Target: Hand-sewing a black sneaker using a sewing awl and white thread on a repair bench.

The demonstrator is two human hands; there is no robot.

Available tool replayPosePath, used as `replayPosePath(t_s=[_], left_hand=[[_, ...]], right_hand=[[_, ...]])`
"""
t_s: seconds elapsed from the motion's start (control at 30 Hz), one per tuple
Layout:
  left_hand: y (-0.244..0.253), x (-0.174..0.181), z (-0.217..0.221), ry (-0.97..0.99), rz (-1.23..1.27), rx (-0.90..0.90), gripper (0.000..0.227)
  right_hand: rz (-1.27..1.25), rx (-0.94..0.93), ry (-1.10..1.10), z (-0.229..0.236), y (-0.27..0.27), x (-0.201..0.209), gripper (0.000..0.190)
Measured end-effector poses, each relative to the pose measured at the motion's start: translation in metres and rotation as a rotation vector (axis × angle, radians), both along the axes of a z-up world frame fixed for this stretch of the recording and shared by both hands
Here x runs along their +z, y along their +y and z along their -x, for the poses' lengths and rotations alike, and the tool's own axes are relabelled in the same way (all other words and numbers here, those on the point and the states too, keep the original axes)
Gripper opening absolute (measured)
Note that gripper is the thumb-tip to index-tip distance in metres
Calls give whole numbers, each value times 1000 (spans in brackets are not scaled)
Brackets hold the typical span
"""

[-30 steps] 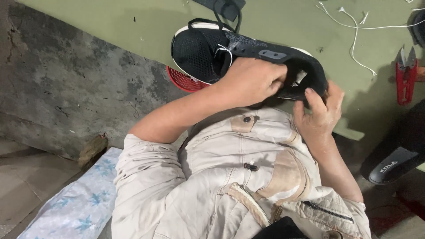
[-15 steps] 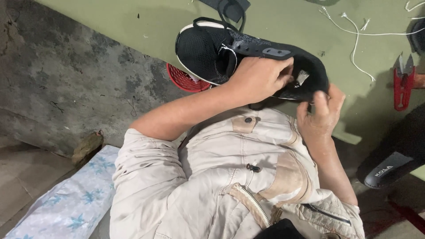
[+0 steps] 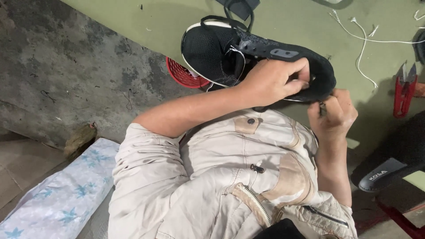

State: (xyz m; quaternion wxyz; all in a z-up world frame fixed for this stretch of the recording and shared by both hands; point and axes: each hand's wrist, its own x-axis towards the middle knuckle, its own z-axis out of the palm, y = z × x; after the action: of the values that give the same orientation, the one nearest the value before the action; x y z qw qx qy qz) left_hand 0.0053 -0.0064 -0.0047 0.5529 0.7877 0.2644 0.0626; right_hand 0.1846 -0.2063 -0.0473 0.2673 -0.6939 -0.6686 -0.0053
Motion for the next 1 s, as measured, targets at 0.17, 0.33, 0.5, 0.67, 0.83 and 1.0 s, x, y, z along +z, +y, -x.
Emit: replayPosePath(t_s=[0.17,0.33,0.5,0.67,0.83,1.0], left_hand=[[10,3,7,-284,175,-97,11],[5,6,20,-329,88,32,18],[8,6,26,-231,151,51,16],[-1,-12,19,-44,-224,12,10],[0,-14,17,42,-300,-81,9],[13,5,8,353,-107,-319,28]], right_hand=[[50,-107,85,15,0,11,21],[80,-304,364,27,-7,9,17],[143,-360,824,35,-7,15,31],[251,-249,771,33,-8,26,28],[223,-50,451,22,-15,21,27],[244,-190,202,24,-23,13,31]])
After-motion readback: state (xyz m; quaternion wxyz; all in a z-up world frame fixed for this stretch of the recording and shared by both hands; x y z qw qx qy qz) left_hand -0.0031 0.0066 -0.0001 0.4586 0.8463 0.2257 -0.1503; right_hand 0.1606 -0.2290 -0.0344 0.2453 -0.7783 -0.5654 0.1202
